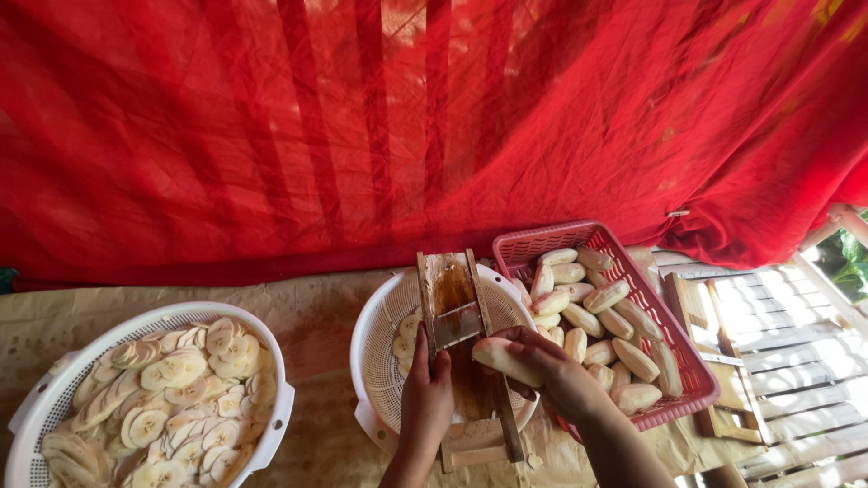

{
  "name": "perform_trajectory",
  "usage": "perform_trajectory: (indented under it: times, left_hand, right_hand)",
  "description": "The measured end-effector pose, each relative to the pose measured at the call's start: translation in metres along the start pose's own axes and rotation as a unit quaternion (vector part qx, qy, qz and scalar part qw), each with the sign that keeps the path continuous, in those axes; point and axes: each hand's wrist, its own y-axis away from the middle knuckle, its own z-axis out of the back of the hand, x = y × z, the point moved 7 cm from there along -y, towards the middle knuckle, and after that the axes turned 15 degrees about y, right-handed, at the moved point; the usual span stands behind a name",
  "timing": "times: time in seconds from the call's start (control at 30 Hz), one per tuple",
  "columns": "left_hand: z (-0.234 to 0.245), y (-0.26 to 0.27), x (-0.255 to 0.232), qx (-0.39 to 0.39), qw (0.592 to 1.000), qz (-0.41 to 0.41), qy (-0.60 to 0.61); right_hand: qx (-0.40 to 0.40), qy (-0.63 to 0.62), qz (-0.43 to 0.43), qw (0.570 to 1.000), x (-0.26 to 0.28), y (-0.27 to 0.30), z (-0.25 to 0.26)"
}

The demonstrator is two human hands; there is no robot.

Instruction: The person slices bananas using a wooden slicer, dropping the slices into a white basket.

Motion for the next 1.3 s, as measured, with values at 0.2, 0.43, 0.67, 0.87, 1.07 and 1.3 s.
perform_trajectory:
  times: [0.2, 0.43, 0.67, 0.87, 1.07, 1.3]
  left_hand:
    - [0.000, 0.000, 0.006, 0.022, 0.995, 0.085, -0.041]
    - [-0.003, -0.007, 0.009, 0.014, 1.000, 0.022, 0.001]
    - [-0.001, -0.004, 0.002, 0.013, 1.000, -0.006, 0.015]
    - [-0.004, -0.005, 0.017, 0.022, 0.996, 0.081, -0.003]
    - [-0.001, -0.011, -0.002, 0.008, 0.999, -0.040, 0.002]
    - [-0.001, -0.010, 0.005, 0.003, 1.000, 0.013, -0.008]
  right_hand:
    - [0.002, -0.277, 0.042, 0.960, -0.004, -0.015, 0.020]
    - [-0.136, 0.113, 0.128, 0.976, 0.013, -0.006, -0.002]
    - [-0.189, 0.454, 0.185, 0.851, 0.024, 0.038, -0.033]
    - [-0.319, 0.475, 0.109, 0.813, 0.026, 0.019, -0.013]
    - [-0.335, 0.494, 0.200, 0.777, 0.049, -0.035, -0.018]
    - [-0.277, 0.488, 0.178, 0.808, 0.041, -0.002, -0.032]
